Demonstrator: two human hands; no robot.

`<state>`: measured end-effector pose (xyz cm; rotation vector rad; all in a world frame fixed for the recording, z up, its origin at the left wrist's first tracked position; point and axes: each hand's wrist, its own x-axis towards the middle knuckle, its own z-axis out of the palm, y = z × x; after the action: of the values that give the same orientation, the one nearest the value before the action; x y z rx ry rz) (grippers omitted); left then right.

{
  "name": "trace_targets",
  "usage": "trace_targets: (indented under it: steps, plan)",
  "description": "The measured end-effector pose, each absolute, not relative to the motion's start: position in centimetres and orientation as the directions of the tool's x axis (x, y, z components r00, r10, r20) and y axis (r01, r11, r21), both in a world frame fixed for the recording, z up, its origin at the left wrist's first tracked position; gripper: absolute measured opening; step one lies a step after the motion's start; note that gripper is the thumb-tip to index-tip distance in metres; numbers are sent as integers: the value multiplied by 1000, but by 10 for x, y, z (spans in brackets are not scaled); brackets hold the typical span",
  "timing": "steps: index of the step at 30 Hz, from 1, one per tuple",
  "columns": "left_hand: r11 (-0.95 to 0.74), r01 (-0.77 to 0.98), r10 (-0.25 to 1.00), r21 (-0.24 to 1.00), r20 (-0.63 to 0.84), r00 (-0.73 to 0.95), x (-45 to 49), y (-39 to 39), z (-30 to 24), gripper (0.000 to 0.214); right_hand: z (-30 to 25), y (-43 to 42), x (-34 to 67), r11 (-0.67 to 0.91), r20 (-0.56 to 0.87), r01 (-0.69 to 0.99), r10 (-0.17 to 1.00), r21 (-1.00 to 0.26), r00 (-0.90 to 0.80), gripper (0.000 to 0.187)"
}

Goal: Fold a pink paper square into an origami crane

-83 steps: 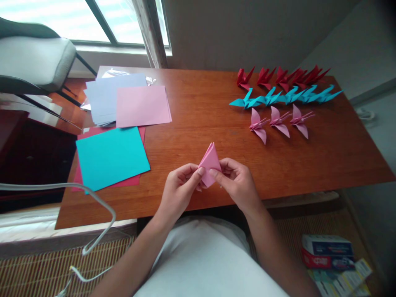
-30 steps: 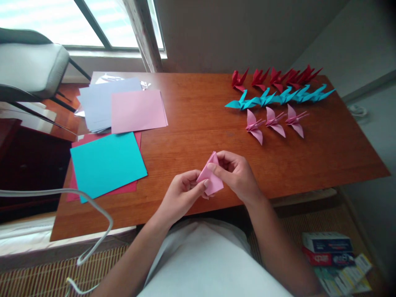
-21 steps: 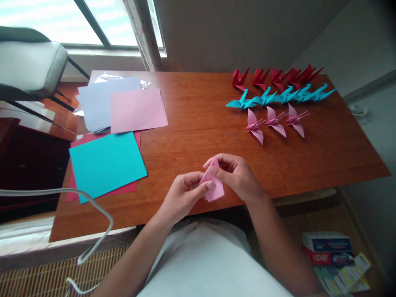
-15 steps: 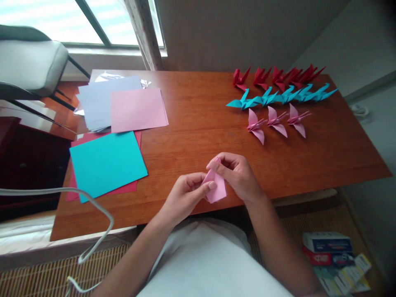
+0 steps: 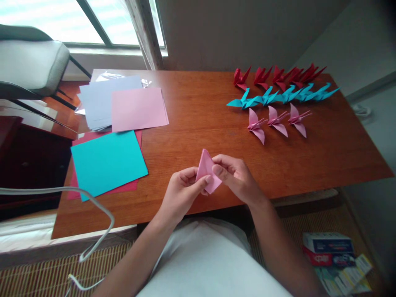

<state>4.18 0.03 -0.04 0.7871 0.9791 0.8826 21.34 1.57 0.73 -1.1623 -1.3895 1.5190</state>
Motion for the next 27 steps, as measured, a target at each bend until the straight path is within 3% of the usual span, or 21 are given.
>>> trace_targets:
  steps: [4, 10, 14, 22, 27]
  plan:
    - [396, -258, 906, 881, -329, 267, 42, -1, 1, 27, 4, 7, 215, -101, -129, 122, 962, -987, -240, 20]
    - [346, -206, 919, 916, -286, 272, 41, -4, -3, 27, 1, 5, 216, -141, -136, -11, 971, -990, -197, 19]
    - [383, -202, 892, 901, -304, 335, 39, -4, -4, 30, -1, 7, 219, -202, -187, -30, 946, -979, -266, 22]
    - [370, -152, 884, 916, -297, 362, 36, -5, -5, 37, -3, 9, 220, -148, -156, 51, 960, -988, -233, 24]
    - [382, -95, 830, 919, -296, 474, 34, -5, -2, 36, 0, 14, 218, -107, -114, 47, 969, -993, -221, 25]
